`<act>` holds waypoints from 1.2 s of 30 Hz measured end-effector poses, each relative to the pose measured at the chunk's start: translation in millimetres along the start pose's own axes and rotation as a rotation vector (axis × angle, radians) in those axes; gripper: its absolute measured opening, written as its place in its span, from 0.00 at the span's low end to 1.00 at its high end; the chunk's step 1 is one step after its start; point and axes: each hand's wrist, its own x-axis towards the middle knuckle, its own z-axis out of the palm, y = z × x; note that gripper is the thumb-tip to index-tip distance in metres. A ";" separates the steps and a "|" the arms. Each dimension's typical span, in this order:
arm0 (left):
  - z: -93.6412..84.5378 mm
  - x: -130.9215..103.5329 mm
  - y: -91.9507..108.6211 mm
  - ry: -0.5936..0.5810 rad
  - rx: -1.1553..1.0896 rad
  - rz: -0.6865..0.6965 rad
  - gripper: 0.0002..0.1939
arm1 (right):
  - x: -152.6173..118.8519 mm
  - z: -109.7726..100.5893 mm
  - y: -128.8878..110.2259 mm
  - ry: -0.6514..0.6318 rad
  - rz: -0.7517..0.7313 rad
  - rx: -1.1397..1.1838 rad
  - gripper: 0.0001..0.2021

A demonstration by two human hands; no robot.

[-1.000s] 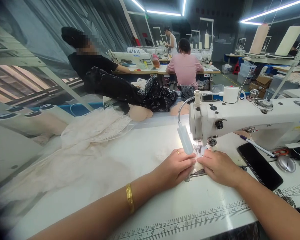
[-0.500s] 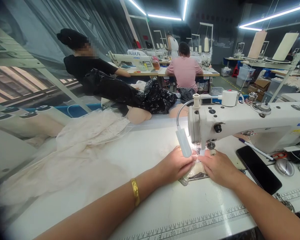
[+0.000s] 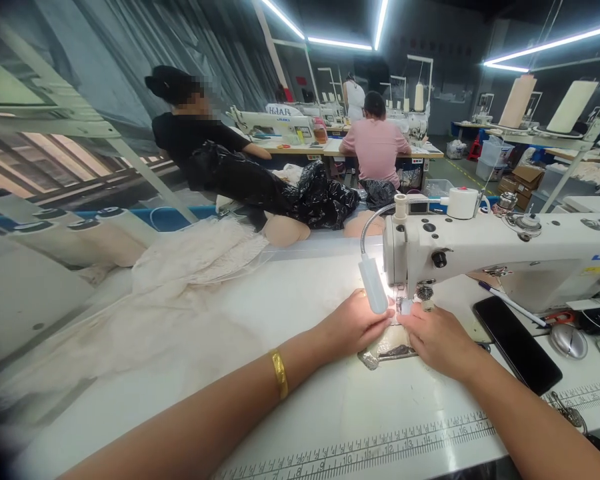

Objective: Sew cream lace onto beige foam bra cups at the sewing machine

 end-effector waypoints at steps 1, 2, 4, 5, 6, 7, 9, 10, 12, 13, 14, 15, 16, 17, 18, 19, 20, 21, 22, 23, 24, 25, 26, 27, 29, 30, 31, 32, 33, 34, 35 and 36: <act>-1.8 1.3 0.6 -0.009 0.015 -0.011 0.15 | 0.2 0.1 0.1 0.002 -0.002 0.000 0.15; -3.6 2.4 1.5 -0.016 0.031 -0.024 0.14 | 0.3 0.6 0.4 0.005 -0.003 -0.001 0.15; -6.7 4.8 3.7 -0.027 0.068 -0.056 0.12 | 0.1 2.2 2.0 0.013 -0.002 0.000 0.15; -7.7 5.9 4.6 -0.031 0.086 -0.074 0.12 | -0.2 3.2 3.1 0.019 -0.003 0.002 0.14; -8.0 7.2 5.1 -0.038 0.098 -0.092 0.11 | -0.6 4.1 4.1 0.025 -0.005 0.006 0.14; -7.8 8.3 4.9 -0.049 0.101 -0.106 0.10 | -1.0 4.5 4.8 0.030 -0.007 0.013 0.13; -6.4 9.7 3.3 -0.066 0.088 -0.128 0.08 | -1.6 3.3 4.0 0.041 -0.002 0.042 0.12; -5.9 9.3 2.5 -0.069 0.077 -0.138 0.08 | -1.6 1.4 2.0 0.042 0.017 0.066 0.11; -6.5 4.9 3.4 -0.059 0.061 -0.163 0.10 | -0.7 -4.2 -6.1 0.024 0.120 0.159 0.10; -7.9 0.2 6.1 -0.051 0.060 -0.178 0.12 | 0.4 -7.1 -12.1 -0.002 0.203 0.247 0.10; -10.0 -6.2 10.6 -0.037 0.047 -0.189 0.14 | 1.9 -9.6 -19.3 -0.039 0.294 0.371 0.08; -12.6 -14.5 16.6 -0.015 0.013 -0.194 0.16 | 3.7 -11.1 -27.2 -0.079 0.384 0.526 0.08; -15.6 -24.3 23.7 0.013 -0.040 -0.189 0.18 | 5.6 -11.5 -35.8 -0.115 0.463 0.697 0.11; -18.9 -35.4 31.0 0.043 -0.103 -0.181 0.19 | 7.5 -10.7 -44.6 -0.137 0.523 0.868 0.16; -22.5 -47.5 37.6 0.073 -0.160 -0.177 0.20 | 9.1 -9.0 -53.6 -0.138 0.564 1.022 0.20; -26.5 -60.3 43.1 0.104 -0.197 -0.187 0.21 | 10.2 -6.6 -62.6 -0.114 0.593 1.151 0.24; -30.8 -73.3 47.1 0.127 -0.204 -0.220 0.22 | 10.6 -4.0 -71.6 -0.068 0.616 1.256 0.26; -35.6 -86.2 49.9 0.142 -0.180 -0.280 0.22 | 10.5 -1.7 -80.3 -0.011 0.635 1.343 0.27; -40.6 -98.7 52.6 0.168 -0.145 -0.372 0.22 | 9.9 0.1 -88.7 0.049 0.650 1.419 0.28; -45.7 -110.4 56.0 0.214 -0.116 -0.489 0.21 | 8.9 1.2 -96.7 0.110 0.666 1.481 0.28; -50.0 -120.9 61.4 0.283 -0.109 -0.616 0.21 | 8.0 1.7 -104.2 0.164 0.683 1.529 0.27; -53.1 -129.8 69.5 0.372 -0.142 -0.740 0.20 | 7.1 1.8 -111.0 0.209 0.698 1.563 0.26; -54.3 -136.6 80.5 0.461 -0.233 -0.846 0.18 | 6.4 1.9 -117.3 0.249 0.710 1.584 0.25; -53.0 -140.9 94.1 0.527 -0.392 -0.925 0.18 | 5.8 2.3 -123.2 0.289 0.716 1.597 0.24; -43.9 -141.5 124.7 0.498 -0.938 -0.977 0.21 | 3.0 5.4 -133.8 0.370 0.718 1.609 0.23; -37.5 -137.9 138.8 0.373 -1.292 -0.959 0.26 | -0.1 8.3 -139.0 0.406 0.720 1.606 0.23; -31.2 -132.2 150.3 0.333 -1.572 -0.963 0.30 | -4.8 12.1 -144.0 0.433 0.725 1.595 0.22; -26.2 -124.9 158.2 0.378 -1.764 -0.979 0.32 | -11.2 16.5 -148.9 0.447 0.729 1.573 0.22; -23.3 -116.7 162.2 0.477 -1.874 -0.996 0.31 | -19.2 21.0 -153.4 0.456 0.735 1.534 0.21; -22.6 -108.4 162.6 0.611 -1.919 -1.009 0.28 | -28.2 25.2 -157.5 0.451 0.737 1.481 0.22; -24.1 -100.7 160.1 0.735 -1.915 -1.019 0.25 | -37.4 28.5 -160.8 0.436 0.738 1.426 0.22; -27.0 -94.2 155.9 0.825 -1.891 -1.026 0.23 | -46.0 30.5 -162.9 0.415 0.740 1.381 0.23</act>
